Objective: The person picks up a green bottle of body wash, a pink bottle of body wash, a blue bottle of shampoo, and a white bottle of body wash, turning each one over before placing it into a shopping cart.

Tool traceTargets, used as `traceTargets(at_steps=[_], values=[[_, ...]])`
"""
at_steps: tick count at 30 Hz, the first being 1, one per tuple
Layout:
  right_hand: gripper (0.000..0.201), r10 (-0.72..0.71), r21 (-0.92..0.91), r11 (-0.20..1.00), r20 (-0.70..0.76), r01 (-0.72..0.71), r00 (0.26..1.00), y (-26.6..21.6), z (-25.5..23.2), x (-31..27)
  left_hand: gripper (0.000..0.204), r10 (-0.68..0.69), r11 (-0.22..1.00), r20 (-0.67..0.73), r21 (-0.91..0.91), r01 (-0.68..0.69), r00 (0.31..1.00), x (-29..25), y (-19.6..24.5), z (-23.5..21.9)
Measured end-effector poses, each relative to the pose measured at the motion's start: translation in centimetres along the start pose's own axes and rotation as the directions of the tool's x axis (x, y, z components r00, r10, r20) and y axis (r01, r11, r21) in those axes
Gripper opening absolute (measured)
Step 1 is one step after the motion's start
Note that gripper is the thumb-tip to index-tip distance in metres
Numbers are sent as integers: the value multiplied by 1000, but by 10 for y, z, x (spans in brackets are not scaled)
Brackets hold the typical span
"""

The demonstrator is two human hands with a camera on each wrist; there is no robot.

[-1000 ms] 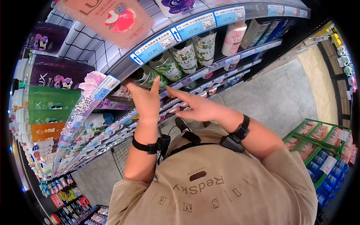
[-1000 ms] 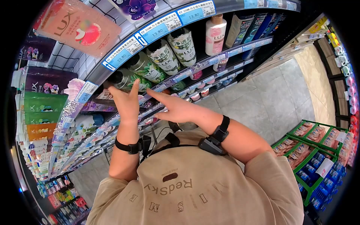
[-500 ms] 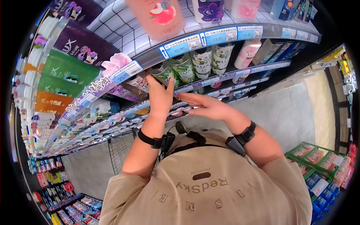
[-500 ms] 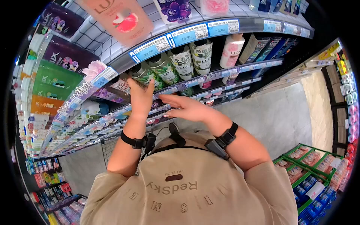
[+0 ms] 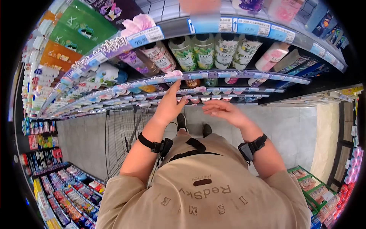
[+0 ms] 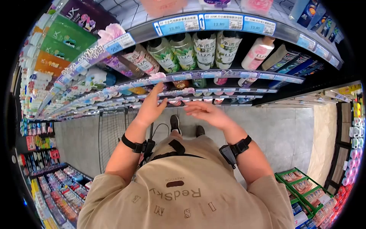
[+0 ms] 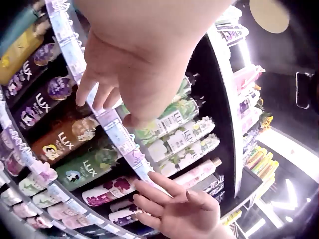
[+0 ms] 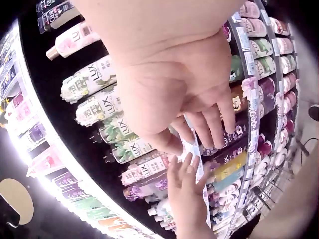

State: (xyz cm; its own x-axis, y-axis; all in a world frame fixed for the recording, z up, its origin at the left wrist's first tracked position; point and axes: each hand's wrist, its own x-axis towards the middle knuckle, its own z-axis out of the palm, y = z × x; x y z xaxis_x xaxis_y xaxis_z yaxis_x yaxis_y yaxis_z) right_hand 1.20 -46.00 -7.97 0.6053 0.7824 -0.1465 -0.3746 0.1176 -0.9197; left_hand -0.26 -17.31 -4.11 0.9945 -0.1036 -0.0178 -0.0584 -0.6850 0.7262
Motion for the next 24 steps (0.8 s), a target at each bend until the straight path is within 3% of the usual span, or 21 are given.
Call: traceTargets(at_steps=[4,6,8,10,12,18,24], values=[[46,55,24,998,3,-55,998,7,3,0,62,-8,998,121,65,0,993,-33,-38,-18],[44,83,35,996,19,-83,996,12,7,-1,55,-188,982,218,5,191,958,-51,-70,-32],[42,120,-4,993,-10,-120,993,16,9,2,49,-187,982,126,31,184,974,-75,-82,-46],[42,154,-22,988,-18,-155,988,16,11,2,46,-313,949,58,-9,314,948,-96,-92,-62],[43,188,-40,981,-14,-188,982,14,12,5,45,-316,945,-18,-93,313,949,-122,-109,-69],[36,235,9,972,-77,-235,969,16,32,33,43,-491,870,-172,-43,492,854,-209,-133,-91],[36,305,-35,952,7,-304,952,22,85,73,40,-608,790,-302,-140,597,734,-299,-155,-103]])
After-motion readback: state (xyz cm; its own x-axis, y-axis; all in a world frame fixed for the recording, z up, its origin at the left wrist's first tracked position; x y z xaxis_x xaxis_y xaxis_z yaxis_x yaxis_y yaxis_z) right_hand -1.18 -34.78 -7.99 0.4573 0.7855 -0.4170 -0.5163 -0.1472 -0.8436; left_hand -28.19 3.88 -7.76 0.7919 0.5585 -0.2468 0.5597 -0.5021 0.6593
